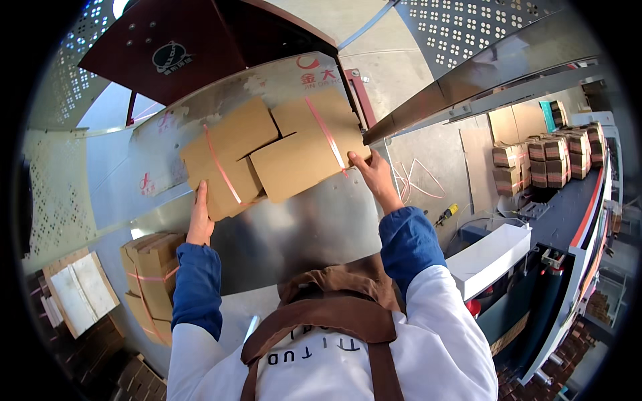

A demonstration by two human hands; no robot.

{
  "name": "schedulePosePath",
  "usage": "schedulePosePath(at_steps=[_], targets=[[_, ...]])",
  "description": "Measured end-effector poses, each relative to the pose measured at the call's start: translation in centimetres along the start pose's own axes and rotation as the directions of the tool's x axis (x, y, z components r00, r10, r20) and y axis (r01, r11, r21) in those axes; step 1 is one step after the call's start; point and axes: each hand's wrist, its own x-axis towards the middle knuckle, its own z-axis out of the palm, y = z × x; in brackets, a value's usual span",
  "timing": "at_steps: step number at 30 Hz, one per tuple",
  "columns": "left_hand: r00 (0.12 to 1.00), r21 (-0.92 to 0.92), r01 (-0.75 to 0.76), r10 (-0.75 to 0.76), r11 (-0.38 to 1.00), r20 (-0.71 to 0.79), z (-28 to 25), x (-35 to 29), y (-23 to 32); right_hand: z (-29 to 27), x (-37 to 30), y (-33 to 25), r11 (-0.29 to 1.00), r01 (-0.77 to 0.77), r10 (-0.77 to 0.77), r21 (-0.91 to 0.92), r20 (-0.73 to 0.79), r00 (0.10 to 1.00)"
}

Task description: The person gathers stacks of flat corrugated cardboard pieces, places them into a strapping machine, and secures them with pink plastic bands. The person then removes the bundles and stacks them on a nearby table.

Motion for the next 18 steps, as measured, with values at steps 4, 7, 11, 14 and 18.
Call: schedulePosePath(at_steps=[4, 7, 11, 14, 18], targets=[[0.998, 0.007, -0.009, 0.009, 1.0, 0.055, 0.4, 3.6, 0.0, 0.3, 0.2, 0.0, 0.982, 0.033, -0.019, 0.188, -0.077, 0.997], [0.998, 0.017, 0.006, -0.007, 1.0, 0.065, 2.3, 4.1, 0.2, -0.4, 0.2, 0.9, 0.989, -0.019, 0.044, 0.149, -0.165, 0.985], [0.993, 0.06, -0.065, 0.059, 0.996, 0.1, 3.5, 5.2, -0.5, -1.5, 1.2, 3.9, 0.995, 0.014, 0.007, 0.102, -0.208, 0.978], [0.994, 0.076, -0.032, 0.024, 0.997, 0.105, 3.1, 5.0, 0.1, -0.9, 0.6, 4.6, 0.947, 0.243, -0.303, -0.211, -0.325, 0.896], [0.996, 0.087, -0.028, 0.021, 0.996, 0.087, 2.2, 5.1, -0.7, 0.7, -1.4, -5.1, 0.469, 0.774, -0.875, -0.425, -0.105, 0.472]])
